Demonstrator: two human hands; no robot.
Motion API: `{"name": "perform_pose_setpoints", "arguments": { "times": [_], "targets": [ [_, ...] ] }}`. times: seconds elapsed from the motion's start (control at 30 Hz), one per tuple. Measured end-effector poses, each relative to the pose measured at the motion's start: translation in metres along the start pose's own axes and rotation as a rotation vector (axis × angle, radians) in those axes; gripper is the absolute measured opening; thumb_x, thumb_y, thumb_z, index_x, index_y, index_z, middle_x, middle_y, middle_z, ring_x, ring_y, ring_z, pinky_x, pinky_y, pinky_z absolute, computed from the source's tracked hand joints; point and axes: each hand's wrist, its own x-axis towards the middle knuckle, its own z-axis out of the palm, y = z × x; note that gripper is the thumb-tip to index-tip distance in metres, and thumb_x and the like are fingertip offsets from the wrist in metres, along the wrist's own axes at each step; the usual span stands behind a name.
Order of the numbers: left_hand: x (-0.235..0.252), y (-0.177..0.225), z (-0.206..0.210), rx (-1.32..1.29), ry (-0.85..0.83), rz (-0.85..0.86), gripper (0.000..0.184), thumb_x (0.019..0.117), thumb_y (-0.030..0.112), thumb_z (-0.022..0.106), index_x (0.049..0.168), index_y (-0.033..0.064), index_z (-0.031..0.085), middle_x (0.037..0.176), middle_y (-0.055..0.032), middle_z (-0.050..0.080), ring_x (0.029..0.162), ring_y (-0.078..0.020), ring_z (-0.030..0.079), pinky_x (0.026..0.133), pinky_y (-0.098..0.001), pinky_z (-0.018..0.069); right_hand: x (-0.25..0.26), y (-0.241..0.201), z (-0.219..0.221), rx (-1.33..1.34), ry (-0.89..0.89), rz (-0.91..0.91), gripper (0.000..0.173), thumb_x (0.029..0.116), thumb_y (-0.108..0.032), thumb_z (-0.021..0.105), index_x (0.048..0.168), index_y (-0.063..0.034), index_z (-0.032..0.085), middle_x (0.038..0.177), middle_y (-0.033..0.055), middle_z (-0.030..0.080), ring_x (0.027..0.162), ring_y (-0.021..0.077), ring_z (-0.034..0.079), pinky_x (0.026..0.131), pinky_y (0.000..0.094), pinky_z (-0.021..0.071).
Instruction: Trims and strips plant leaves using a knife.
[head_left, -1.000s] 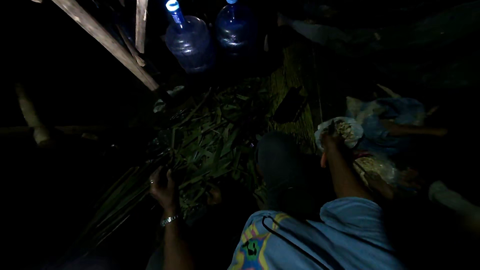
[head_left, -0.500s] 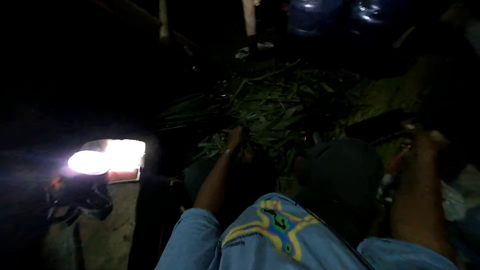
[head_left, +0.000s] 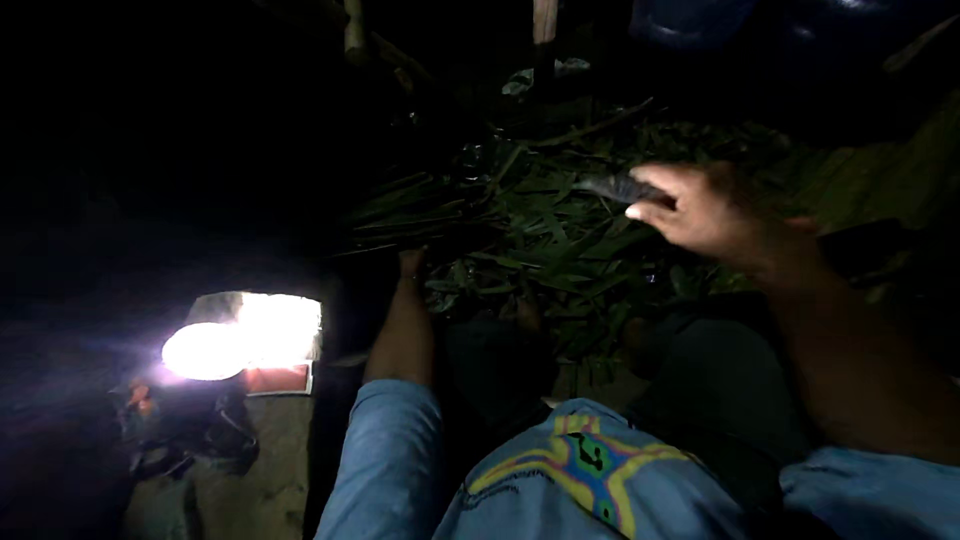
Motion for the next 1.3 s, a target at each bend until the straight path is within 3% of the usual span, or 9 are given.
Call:
{"name": "perform_pose_setpoints", "arguments": {
  "times": [0.07, 0.1, 0.2, 0.33, 0.47, 0.7, 0.87, 1.03, 1.3],
  "targets": [
    [0.129, -0.060, -0.003, -0.034, -0.131, 0.099, 0.049, 0.1117, 0.017, 0.041, 0.154, -0.0065, 0.030, 0.154, -0.0252, 0.041, 0.133, -0.0307, 0.051, 0.107, -0.0388, 0.0430, 0.003, 0.004, 0.023, -0.107, -0.197, 0.018, 0.027, 0.0977, -0.017, 0.070, 0.122, -0.0054, 0.069, 0.092, 0.0210, 0.071, 0.084, 0.0420, 0.070, 0.073, 0.0638, 0.0539],
    [0.211, -0.113, 0.033, -0.225, 0.206, 0.419, 0.047, 0.1063, 0.022, 0.053, 0.132, -0.0174, 0.051, 0.121, -0.0357, 0.060, 0.096, -0.0357, 0.065, 0.077, -0.0389, 0.0559, 0.005, 0.008, 0.029, -0.145, -0.292, 0.022, 0.025, 0.0984, -0.019, 0.069, 0.120, -0.0082, 0.070, 0.091, 0.0177, 0.071, 0.083, 0.0387, 0.070, 0.073, 0.0605, 0.0547],
    [0.299, -0.106, 0.042, -0.566, 0.070, 0.131, 0.046, 0.1061, 0.027, 0.056, 0.138, -0.0062, 0.051, 0.126, -0.0243, 0.060, 0.104, -0.0295, 0.063, 0.091, -0.0461, 0.0547, 0.011, 0.014, 0.035, -0.178, -0.376, -0.003, 0.023, 0.0990, -0.022, 0.069, 0.118, -0.0103, 0.070, 0.085, 0.0135, 0.071, 0.079, 0.0338, 0.070, 0.070, 0.0540, 0.0551],
    [0.280, -0.063, 0.059, -0.729, 0.064, -0.052, 0.050, 0.1086, 0.041, 0.045, 0.143, 0.0044, 0.045, 0.118, -0.0180, 0.059, 0.089, -0.0258, 0.061, 0.075, -0.0433, 0.0544, 0.016, 0.015, 0.035, -0.161, -0.322, -0.021, 0.027, 0.0978, -0.021, 0.071, 0.122, -0.0092, 0.070, 0.085, 0.0143, 0.071, 0.077, 0.0348, 0.070, 0.069, 0.0551, 0.0555],
    [0.297, -0.064, 0.079, -0.815, 0.066, -0.071, 0.060, 0.1067, 0.047, 0.046, 0.149, 0.0049, 0.040, 0.129, -0.0213, 0.056, 0.102, -0.0311, 0.060, 0.082, -0.0501, 0.0534, 0.014, 0.026, 0.039, -0.144, -0.333, 0.015, 0.026, 0.0950, -0.022, 0.074, 0.120, -0.0141, 0.073, 0.085, 0.0084, 0.073, 0.075, 0.0288, 0.071, 0.068, 0.0527, 0.0569],
    [0.310, -0.063, 0.077, -0.853, 0.089, -0.036, 0.046, 0.1068, 0.037, 0.049, 0.142, 0.0067, 0.048, 0.121, -0.0172, 0.059, 0.091, -0.0268, 0.061, 0.073, -0.0452, 0.0542, 0.020, 0.035, 0.040, -0.140, -0.350, 0.077, 0.028, 0.0950, -0.023, 0.075, 0.121, -0.0138, 0.073, 0.088, 0.0085, 0.073, 0.078, 0.0279, 0.071, 0.071, 0.0524, 0.0571],
    [0.300, -0.062, 0.082, -0.903, 0.146, 0.015, 0.054, 0.1080, 0.047, 0.041, 0.145, 0.0070, 0.047, 0.134, -0.0207, 0.055, 0.109, -0.0340, 0.060, 0.086, -0.0542, 0.0543, 0.022, 0.034, 0.043, -0.105, -0.334, 0.071, 0.027, 0.0946, -0.020, 0.075, 0.120, -0.0122, 0.073, 0.094, 0.0096, 0.074, 0.084, 0.0290, 0.072, 0.076, 0.0536, 0.0580],
    [0.280, -0.057, 0.082, -1.097, 0.135, 0.132, 0.053, 0.1057, 0.040, 0.051, 0.146, 0.0061, 0.046, 0.140, -0.0181, 0.055, 0.124, -0.0310, 0.056, 0.097, -0.0522, 0.0502, 0.022, 0.031, 0.036, -0.093, -0.400, 0.156, 0.029, 0.0985, -0.023, 0.071, 0.125, -0.0099, 0.070, 0.097, 0.0147, 0.073, 0.088, 0.0337, 0.071, 0.080, 0.0569, 0.0553],
    [0.230, -0.040, 0.076, -1.090, 0.101, 0.160, 0.070, 0.1035, 0.019, 0.059, 0.160, 0.0083, 0.020, 0.156, -0.0226, 0.036, 0.136, -0.0364, 0.048, 0.102, -0.0528, 0.0509, 0.018, 0.031, 0.028, -0.089, -0.364, 0.153, 0.027, 0.1005, -0.021, 0.067, 0.121, -0.0028, 0.070, 0.100, 0.0201, 0.072, 0.095, 0.0383, 0.069, 0.086, 0.0599, 0.0528]
  ]
}}
